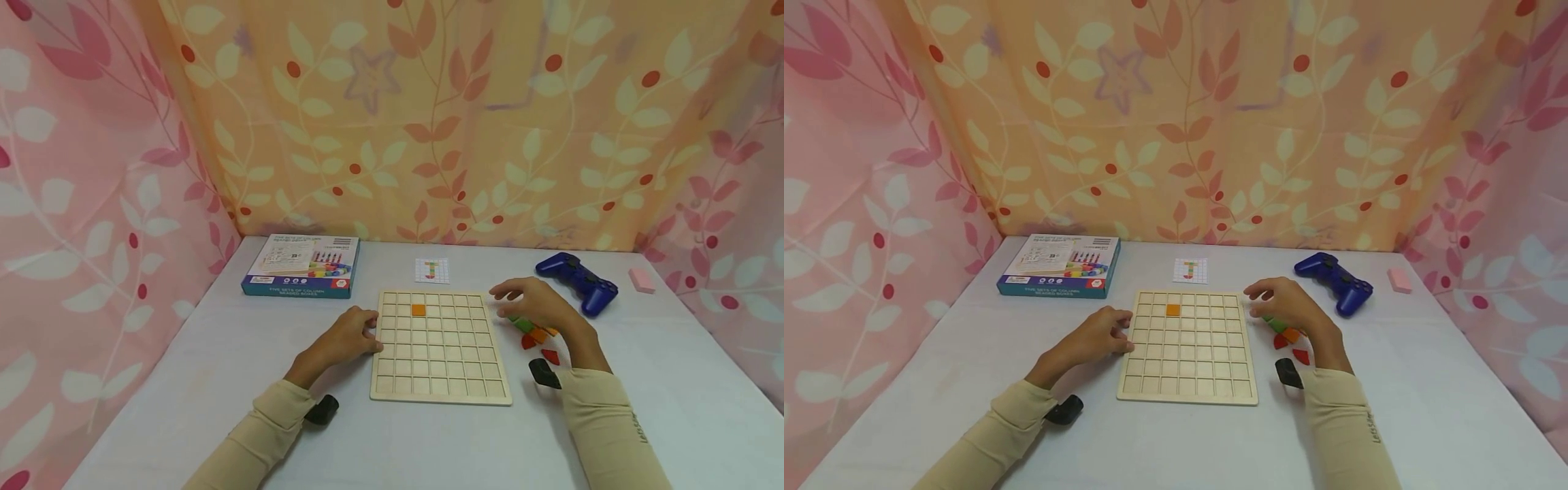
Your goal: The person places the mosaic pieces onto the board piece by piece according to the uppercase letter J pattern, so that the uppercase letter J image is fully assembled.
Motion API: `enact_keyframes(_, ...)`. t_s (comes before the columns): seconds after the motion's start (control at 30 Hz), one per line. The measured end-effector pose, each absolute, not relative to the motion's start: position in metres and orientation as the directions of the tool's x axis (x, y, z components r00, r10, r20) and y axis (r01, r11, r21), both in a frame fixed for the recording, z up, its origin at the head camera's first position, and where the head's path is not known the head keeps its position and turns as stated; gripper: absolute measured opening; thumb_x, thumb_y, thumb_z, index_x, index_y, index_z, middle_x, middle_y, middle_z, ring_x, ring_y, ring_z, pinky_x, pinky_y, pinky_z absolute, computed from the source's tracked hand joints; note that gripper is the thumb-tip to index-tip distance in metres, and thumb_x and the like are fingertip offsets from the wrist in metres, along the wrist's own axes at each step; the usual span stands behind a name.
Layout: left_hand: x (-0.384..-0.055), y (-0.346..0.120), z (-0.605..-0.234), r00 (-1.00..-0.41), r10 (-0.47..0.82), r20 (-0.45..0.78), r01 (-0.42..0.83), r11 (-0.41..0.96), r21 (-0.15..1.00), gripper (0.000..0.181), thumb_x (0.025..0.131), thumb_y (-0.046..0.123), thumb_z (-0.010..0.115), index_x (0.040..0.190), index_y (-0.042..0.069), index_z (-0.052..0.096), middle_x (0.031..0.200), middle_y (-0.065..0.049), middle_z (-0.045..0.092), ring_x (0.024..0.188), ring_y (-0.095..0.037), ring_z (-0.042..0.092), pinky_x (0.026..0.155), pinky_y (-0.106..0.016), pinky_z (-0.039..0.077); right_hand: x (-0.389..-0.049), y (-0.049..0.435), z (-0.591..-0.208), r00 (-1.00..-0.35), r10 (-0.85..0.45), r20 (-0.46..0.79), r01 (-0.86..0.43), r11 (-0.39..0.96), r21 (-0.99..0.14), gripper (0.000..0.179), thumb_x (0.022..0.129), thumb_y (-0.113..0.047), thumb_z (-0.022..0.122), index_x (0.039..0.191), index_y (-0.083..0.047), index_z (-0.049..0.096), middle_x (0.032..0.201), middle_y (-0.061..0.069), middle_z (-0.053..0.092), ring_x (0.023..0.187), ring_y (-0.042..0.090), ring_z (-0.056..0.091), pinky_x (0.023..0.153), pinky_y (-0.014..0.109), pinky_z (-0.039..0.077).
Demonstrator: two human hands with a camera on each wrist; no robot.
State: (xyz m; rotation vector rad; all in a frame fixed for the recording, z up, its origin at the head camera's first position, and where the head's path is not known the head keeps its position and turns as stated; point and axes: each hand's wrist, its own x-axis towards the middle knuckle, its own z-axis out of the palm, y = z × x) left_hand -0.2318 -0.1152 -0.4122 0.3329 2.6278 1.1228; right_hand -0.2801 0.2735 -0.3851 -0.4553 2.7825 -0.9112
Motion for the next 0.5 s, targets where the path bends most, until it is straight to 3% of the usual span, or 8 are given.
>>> enact_keyframes(0.5,-0.231,-0.116,-0.413,-0.940,0.310,-0.144,0.107,0.669,0.736,0.067,0.089,0.003,0.085,0.148,-0.009,0.054,0.113,-0.012,0.057,0.095,-0.019,0.059,0.081,-0.030,0.053,-0.272,0.323,-0.391,-0.963,-0.215,-0.164,-0.082,0.811,-0.579,0.046,0.094,-0.013,0.078,0.137,-0.004,0.069,0.135,0.024,0.067,0.123,0.045,0.058,0.100,0.056,0.053)
